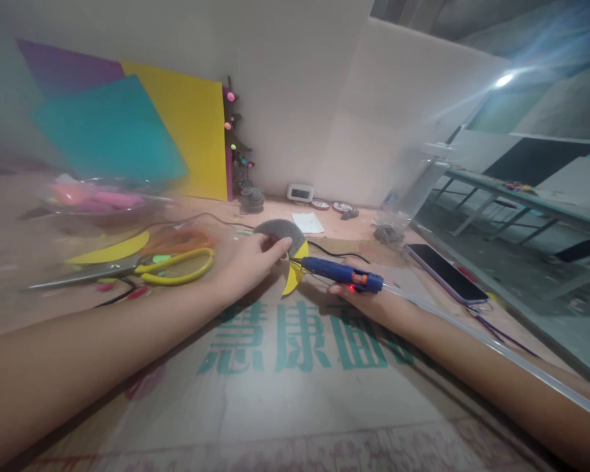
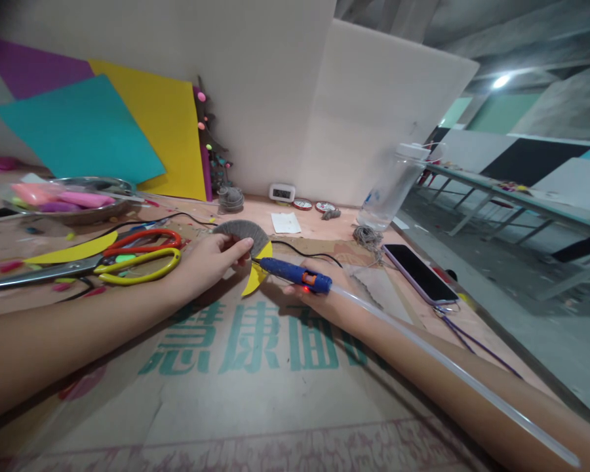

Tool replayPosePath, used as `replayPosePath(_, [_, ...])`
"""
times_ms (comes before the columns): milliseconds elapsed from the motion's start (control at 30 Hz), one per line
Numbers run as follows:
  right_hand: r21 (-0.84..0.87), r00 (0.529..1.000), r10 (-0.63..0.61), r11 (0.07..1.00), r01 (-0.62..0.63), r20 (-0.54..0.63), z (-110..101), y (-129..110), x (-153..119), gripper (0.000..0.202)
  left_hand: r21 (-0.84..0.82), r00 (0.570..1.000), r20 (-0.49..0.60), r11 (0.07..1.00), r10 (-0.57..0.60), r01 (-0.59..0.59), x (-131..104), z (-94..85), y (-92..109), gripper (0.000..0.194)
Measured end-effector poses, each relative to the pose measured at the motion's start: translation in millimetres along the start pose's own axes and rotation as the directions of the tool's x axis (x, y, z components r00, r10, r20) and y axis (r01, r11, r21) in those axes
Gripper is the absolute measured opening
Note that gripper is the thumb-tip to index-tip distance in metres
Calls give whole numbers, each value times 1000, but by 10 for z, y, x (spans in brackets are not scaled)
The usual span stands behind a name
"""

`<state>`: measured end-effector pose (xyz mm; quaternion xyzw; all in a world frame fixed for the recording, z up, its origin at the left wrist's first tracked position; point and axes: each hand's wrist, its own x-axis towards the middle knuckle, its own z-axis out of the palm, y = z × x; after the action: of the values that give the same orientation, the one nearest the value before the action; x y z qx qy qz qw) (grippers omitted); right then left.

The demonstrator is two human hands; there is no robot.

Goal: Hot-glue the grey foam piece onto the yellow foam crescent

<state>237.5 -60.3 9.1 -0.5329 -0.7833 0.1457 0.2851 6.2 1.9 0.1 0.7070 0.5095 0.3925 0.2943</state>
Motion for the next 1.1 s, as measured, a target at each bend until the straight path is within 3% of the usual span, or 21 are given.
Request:
replayPosePath(833, [-108, 1000, -26, 994, 24, -16, -21, 40, 23, 28, -42, 1000, 14, 999, 6, -5, 8, 17, -30, 46])
replayPosePath(1100, [-85, 999, 31, 996, -34, -44, -14, 14, 17, 29, -13, 1000, 1, 1000, 2, -2, -3, 9, -12, 44])
